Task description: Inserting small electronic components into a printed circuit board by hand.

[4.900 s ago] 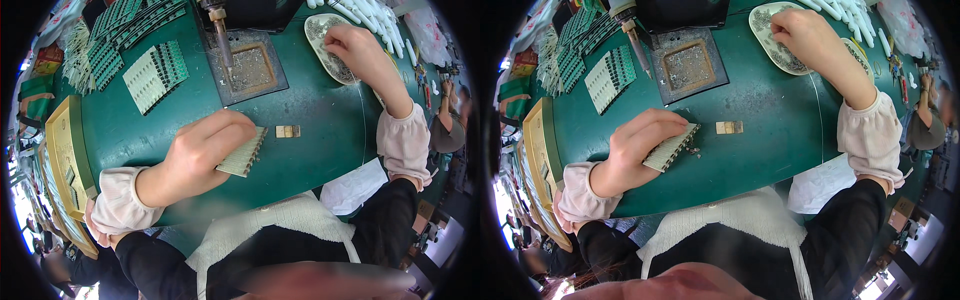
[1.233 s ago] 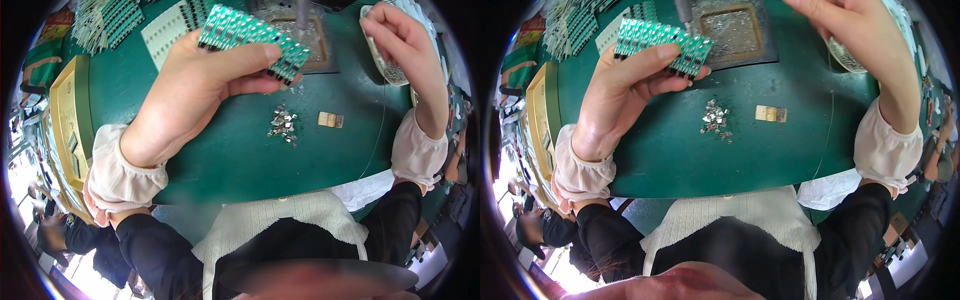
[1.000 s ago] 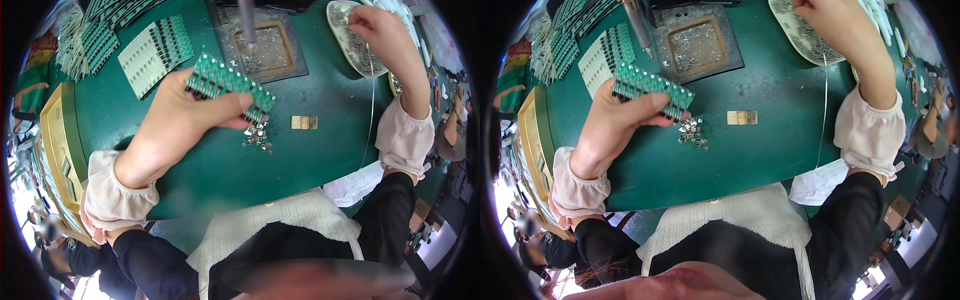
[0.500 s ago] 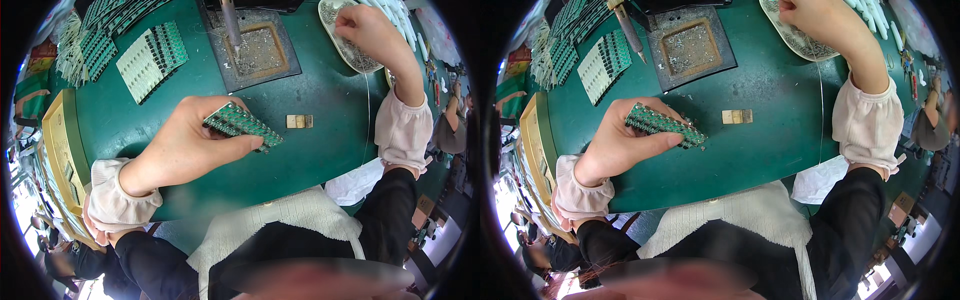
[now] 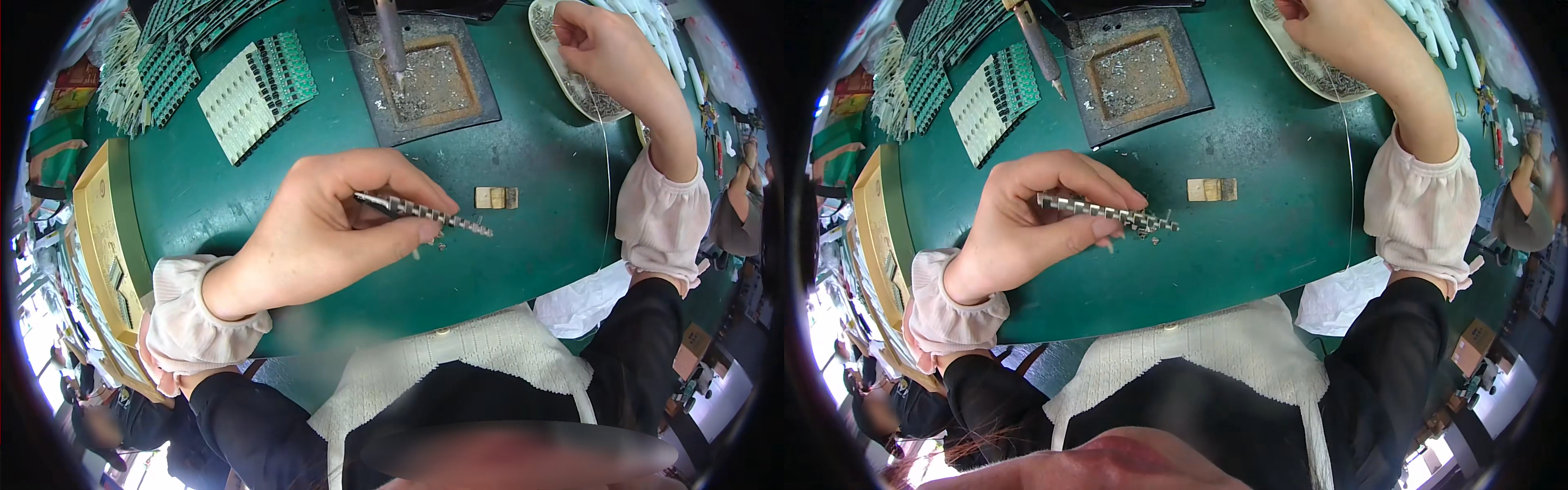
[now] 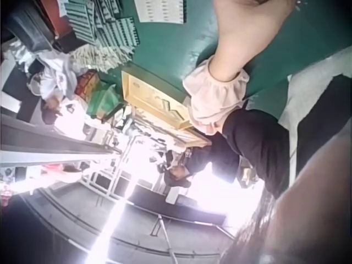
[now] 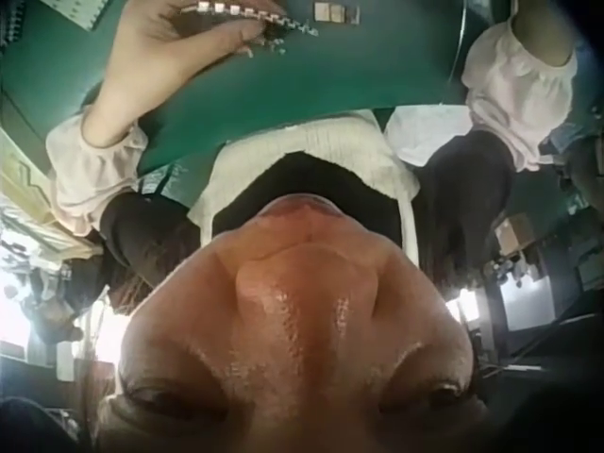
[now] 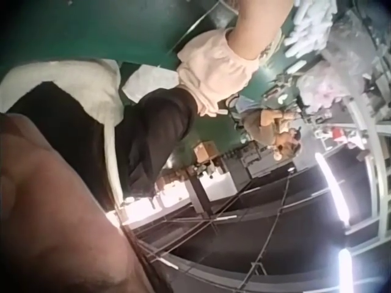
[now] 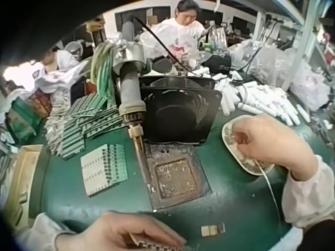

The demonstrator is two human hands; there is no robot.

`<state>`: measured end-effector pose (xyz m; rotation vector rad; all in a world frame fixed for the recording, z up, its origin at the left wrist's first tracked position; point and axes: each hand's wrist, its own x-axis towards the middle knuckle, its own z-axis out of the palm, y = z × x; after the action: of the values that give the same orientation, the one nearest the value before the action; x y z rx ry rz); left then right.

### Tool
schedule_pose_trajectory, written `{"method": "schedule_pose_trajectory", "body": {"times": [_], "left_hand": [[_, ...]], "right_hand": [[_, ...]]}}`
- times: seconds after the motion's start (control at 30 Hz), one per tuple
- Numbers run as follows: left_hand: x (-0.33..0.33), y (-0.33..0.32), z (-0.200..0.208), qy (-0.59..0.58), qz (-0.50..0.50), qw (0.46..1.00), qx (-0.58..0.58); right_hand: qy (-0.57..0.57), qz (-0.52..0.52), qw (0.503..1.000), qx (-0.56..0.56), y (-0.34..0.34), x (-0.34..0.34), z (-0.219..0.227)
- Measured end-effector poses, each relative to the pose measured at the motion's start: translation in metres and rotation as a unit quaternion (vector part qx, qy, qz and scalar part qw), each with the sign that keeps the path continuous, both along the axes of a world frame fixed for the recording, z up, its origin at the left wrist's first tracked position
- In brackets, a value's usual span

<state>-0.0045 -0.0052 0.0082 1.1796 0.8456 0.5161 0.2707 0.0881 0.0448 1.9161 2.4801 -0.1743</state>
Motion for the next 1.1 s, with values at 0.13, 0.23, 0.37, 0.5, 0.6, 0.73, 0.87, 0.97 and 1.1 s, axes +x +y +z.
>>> {"method": "schedule_pose_trajectory", "body": {"times": [0.13,0.23,0.37,0.5,0.6,0.73,0.87,0.97,1.1], "left_hand": [[0.005,-0.001,0.001,0.008,0.019,0.997,0.076],[0.000,0.001,-0.006,0.070,-0.014,0.959,0.273],[-0.001,0.003,-0.005,0.064,-0.032,0.931,0.358],[0.002,-0.009,-0.001,0.075,-0.023,0.917,0.390],[0.003,-0.010,-0.007,0.088,-0.016,0.884,0.460],[-0.001,-0.017,-0.008,0.107,-0.011,0.830,0.547],[-0.004,-0.007,-0.003,0.125,-0.025,0.736,0.664],[-0.003,0.004,-0.003,0.121,-0.015,0.682,0.721],[-0.001,0.007,-0.002,0.106,0.005,0.640,0.761]], "right_hand": [[0.039,0.030,0.998,0.036,0.009,0.034,-0.018],[0.080,0.151,0.979,0.111,0.021,0.042,-0.035],[0.062,0.134,0.976,0.157,0.018,0.041,-0.041],[0.078,0.137,0.976,0.153,0.008,0.039,-0.040],[0.088,0.122,0.980,0.131,0.006,0.030,-0.037],[0.257,0.124,0.955,0.077,-0.020,0.003,-0.018],[0.436,0.123,0.885,-0.111,-0.035,-0.017,-0.008],[0.484,0.183,0.833,-0.199,-0.035,-0.026,-0.012],[0.523,0.182,0.780,-0.291,-0.037,-0.033,-0.013]]}}
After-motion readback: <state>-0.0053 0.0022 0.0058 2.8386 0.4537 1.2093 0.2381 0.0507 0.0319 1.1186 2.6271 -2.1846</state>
